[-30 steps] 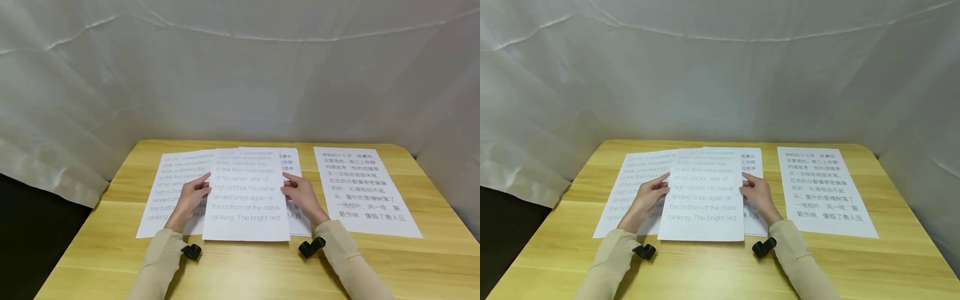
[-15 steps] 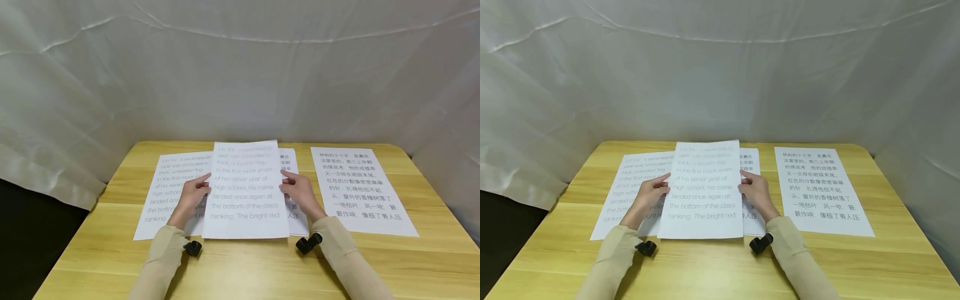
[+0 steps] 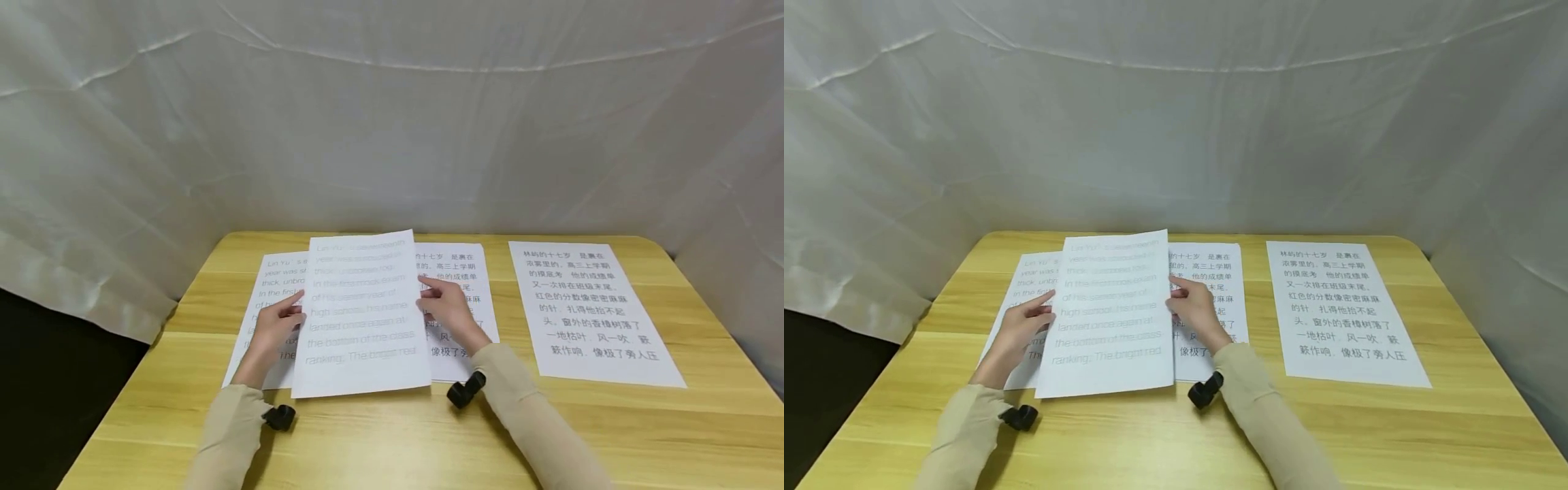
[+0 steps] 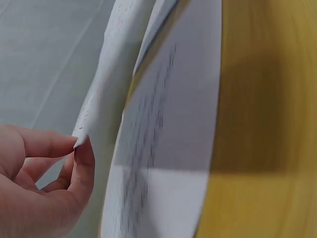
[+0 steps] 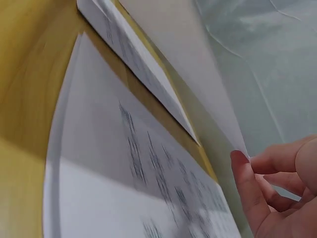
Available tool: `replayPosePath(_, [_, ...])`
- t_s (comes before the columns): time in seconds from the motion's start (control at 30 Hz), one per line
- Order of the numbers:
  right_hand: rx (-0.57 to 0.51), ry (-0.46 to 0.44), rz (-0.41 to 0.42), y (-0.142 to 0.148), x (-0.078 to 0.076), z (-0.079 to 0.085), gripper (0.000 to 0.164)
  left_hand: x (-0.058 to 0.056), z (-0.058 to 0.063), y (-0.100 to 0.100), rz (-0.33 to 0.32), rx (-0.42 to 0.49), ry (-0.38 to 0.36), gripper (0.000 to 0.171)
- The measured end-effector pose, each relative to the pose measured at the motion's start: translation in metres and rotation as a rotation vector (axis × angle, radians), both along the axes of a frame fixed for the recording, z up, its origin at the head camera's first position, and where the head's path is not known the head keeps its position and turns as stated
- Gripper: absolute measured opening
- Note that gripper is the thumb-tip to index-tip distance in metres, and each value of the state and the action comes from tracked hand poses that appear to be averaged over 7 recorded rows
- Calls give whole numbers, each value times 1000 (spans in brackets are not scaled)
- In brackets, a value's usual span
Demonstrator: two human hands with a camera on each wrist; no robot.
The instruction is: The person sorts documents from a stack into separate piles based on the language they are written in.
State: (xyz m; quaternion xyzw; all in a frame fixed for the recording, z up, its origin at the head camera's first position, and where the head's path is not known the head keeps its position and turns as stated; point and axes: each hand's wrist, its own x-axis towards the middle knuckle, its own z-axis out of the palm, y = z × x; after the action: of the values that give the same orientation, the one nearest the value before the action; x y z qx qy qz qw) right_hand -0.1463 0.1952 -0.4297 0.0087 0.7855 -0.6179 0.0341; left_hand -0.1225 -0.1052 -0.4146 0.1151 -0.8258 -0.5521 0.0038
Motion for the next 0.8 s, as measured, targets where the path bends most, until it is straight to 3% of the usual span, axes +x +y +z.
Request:
replayPosePath(0.17, [-70,-14,32,-34,-8,-1,58,2,1,-32,46,10,-36,54])
replayPosePath(0.33, [-72,20,61,-63,-16,-2,57,1,3,-57,74,-21,-38,52])
replayPosePath(0.6, [-60,19,62,-95,-27,-1,53,-4,4,-81,103,-19,-59,50])
replayPosePath(0.8, [-94,-2,71,-112,-29,0,50,-9,1,-94,114,-68,-70,44])
